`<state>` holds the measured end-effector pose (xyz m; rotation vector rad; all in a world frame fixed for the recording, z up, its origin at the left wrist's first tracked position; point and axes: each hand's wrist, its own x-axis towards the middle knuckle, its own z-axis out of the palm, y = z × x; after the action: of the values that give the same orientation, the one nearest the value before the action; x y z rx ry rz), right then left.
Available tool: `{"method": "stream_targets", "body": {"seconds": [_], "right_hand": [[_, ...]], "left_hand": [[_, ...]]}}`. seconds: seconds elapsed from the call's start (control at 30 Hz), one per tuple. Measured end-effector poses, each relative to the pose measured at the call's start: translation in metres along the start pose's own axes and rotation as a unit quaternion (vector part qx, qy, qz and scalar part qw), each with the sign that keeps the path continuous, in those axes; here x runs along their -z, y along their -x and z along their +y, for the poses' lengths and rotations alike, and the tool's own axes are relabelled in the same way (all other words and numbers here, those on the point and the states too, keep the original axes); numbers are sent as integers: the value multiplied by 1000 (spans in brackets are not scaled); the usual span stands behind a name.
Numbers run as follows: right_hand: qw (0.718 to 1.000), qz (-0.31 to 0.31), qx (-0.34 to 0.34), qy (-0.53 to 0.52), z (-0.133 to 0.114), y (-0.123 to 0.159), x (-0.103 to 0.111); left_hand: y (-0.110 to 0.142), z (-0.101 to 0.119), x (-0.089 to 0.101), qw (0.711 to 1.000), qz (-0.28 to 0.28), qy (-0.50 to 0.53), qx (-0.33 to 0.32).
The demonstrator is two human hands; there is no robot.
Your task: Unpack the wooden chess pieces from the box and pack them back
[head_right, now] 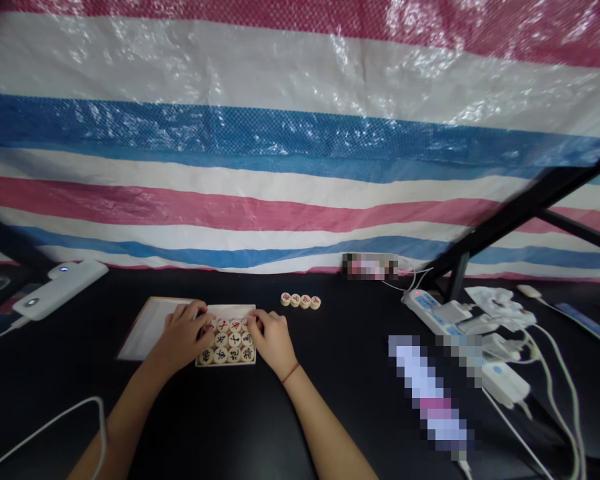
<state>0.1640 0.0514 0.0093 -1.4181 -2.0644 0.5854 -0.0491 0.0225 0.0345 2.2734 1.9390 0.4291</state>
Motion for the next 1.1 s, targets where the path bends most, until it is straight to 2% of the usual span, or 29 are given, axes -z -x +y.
{"method": "stream_targets", "body": {"seconds": [0.3,0.57,0.73,1.1], "right_hand": [[1000,14,-8,4,1,1,2],[1000,3,-15,7,0,1,2],[1000,-3,-18,5,0,1,3],[1000,-2,-12,12,1,1,4]], "left_hand": [[-1,4,2,999,6,22,-24],[-1,7,4,996,-51,67,-37],[-3,5,5,994,-59,85,-35],[-3,6,0,998,-51,29,-25]]}}
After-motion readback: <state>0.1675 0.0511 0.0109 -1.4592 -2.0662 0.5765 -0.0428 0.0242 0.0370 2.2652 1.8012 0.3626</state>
